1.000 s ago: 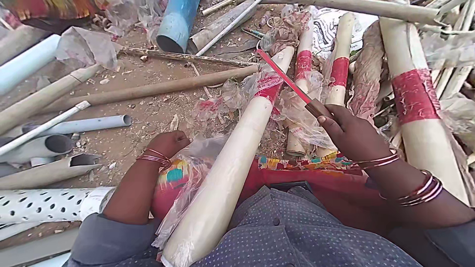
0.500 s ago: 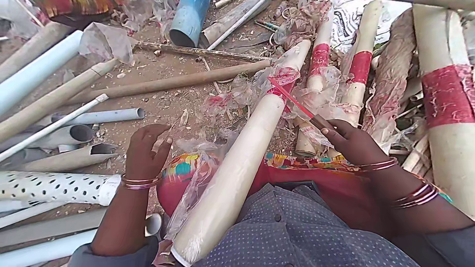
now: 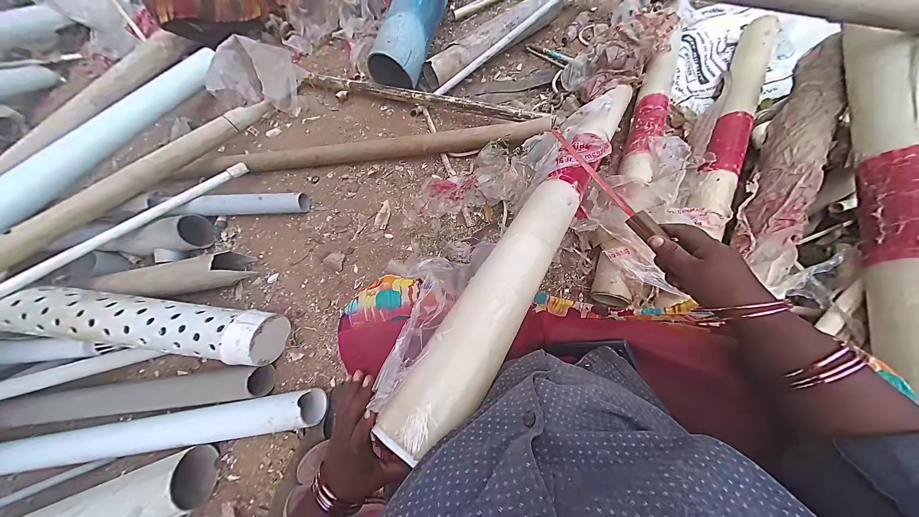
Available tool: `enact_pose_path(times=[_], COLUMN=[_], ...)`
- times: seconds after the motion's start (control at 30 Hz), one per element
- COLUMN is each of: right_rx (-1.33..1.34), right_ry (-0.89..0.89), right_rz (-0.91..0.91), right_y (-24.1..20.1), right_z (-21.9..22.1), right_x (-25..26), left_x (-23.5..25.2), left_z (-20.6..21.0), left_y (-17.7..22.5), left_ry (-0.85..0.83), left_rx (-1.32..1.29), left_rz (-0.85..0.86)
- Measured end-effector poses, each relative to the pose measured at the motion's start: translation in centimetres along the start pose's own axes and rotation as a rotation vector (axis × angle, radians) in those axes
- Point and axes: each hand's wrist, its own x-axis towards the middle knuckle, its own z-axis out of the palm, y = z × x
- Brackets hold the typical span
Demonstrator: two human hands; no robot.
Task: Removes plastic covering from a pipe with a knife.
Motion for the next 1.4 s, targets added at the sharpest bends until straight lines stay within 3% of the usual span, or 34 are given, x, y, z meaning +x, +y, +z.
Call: enact_pose_path(times=[0.13,0.37,0.57,0.73,0.97,1.1,1.23,1.4], right_rx=[0.001,0.028,0.026,0.027,0.074,0.228,0.49,0.63], right_ry=[0.014,0.025,0.009,-0.014,-0.019,-0.018,0.074,0.163], right_rz=[-0.024,-0.033,-0.024,-0.035,-0.022,-0.025,-0.159,-0.338], right_y=[-0.2,0.5,0.6,0.2,0.4,-0.5,-1.5,-5.8], right_z=[0.2,0.0,0.1,-0.3,-1.0,-0.9,-1.3,-4.3], right_x=[-1.0,-1.5,-1.6,-1.7,-1.4,-1.5,-2.0,-4.0], left_x=[2.1,1.5,-0.7,0.4,1.8,6.4,13.5,23.3], left_z=[0.4,1.2,3.2,3.0,2.5,0.4,-2.2,-4.4], left_y=[-0.8,-0.9,0.6,0.1,1.1,1.2,1.5,3.7], left_ry=[0.06,0.151,0.164,0.174,0.215,0.328,0.455,0.545], left_rx=[0.068,0.107,0.027,0.052,-0.006,-0.01,-0.004,-0.309], left_rz=[0.129,0.236,0.122,0.134,-0.003,0.014,0.091,0.139])
